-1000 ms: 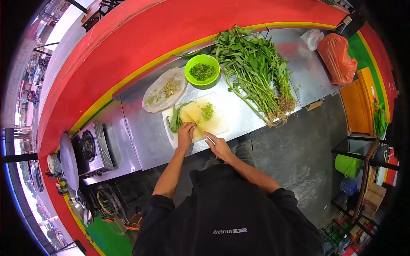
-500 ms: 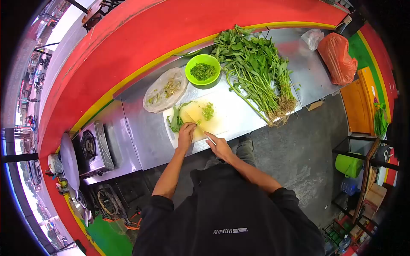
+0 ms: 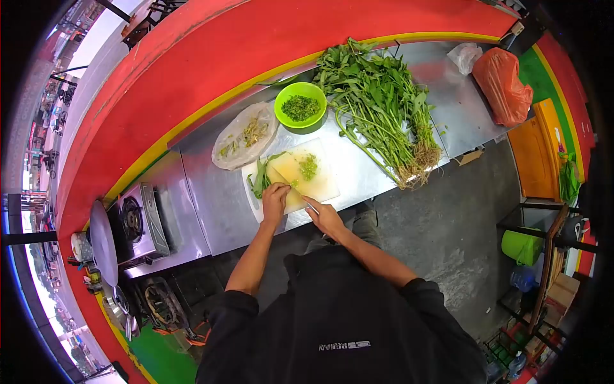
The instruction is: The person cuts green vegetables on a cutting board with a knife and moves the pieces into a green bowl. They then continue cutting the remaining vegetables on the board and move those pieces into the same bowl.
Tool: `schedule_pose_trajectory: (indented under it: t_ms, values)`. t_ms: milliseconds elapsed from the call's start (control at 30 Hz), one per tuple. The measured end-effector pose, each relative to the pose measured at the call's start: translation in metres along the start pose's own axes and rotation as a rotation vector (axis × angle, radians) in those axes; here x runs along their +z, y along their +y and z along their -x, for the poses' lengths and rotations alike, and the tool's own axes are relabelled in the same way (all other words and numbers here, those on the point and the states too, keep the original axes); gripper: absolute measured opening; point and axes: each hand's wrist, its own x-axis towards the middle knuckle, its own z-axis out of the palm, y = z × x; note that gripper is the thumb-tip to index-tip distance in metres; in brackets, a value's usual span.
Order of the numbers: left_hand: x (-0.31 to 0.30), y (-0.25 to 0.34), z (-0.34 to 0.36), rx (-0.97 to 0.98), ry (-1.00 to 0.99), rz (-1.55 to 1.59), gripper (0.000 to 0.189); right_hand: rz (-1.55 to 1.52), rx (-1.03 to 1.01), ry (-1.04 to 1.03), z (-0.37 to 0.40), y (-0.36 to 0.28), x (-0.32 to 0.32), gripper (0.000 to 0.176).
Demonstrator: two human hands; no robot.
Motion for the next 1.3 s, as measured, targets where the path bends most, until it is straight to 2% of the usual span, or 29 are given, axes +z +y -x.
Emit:
schedule_pose_trajectory:
  t_ms: [33,200,267,300,467,567,833,933,1000,1067,1100,1200,1233,1267,1300]
  values:
    - [0.001,0.001,0.000,-0.011,-0.001,-0.007,0.012,0.034,0.043,-0.041,-0.001,0.001,-0.001,0.042]
    - [0.003,-0.003,0.003,-0.009,-0.005,-0.030,0.012,-0.001,0.007,-0.010,-0.008,-0.003,0.000,0.042]
    - [0.007,-0.004,0.006,-0.056,-0.032,-0.011,0.010,-0.011,0.058,-0.057,-0.009,-0.010,-0.007,0.043]
    - [0.006,-0.002,0.005,-0.070,-0.027,0.035,0.009,-0.022,0.150,-0.111,-0.006,-0.016,-0.013,0.043]
    - [0.009,0.008,0.004,-0.054,0.040,-0.003,0.010,0.060,0.034,-0.047,-0.001,-0.011,-0.012,0.044]
    - [0.006,0.018,0.001,-0.103,0.035,0.010,0.009,-0.053,0.218,-0.074,0.000,-0.018,-0.020,0.045]
    - [0.020,0.006,0.008,-0.114,0.098,0.022,0.011,0.004,-0.016,-0.033,-0.003,0.001,-0.020,0.046]
    - [0.016,0.012,0.004,-0.094,0.137,0.000,0.011,-0.114,0.095,-0.072,0.001,0.004,-0.020,0.046]
    - [0.018,0.012,0.008,-0.105,0.140,-0.003,0.011,-0.058,0.029,-0.077,0.004,0.003,-0.020,0.046]
    - [0.022,0.010,0.006,-0.160,0.067,-0.060,0.011,-0.064,0.062,-0.120,0.005,-0.002,-0.026,0.046]
    - [0.030,0.003,0.009,-0.144,0.101,-0.050,0.013,-0.076,0.106,-0.148,0.006,-0.005,-0.032,0.045]
    - [0.036,0.002,0.008,-0.174,0.100,-0.059,0.014,-0.146,0.024,-0.177,0.001,-0.002,-0.045,0.045]
    - [0.035,0.007,0.010,-0.195,0.107,-0.072,0.014,-0.070,0.003,-0.180,0.000,0.001,-0.050,0.045]
    - [0.034,0.012,0.010,-0.202,0.134,-0.078,0.014,-0.161,0.089,-0.233,-0.002,0.002,-0.055,0.047]
    - [0.038,0.012,0.013,-0.234,0.106,-0.070,0.015,-0.195,0.078,-0.229,-0.002,0.005,-0.057,0.048]
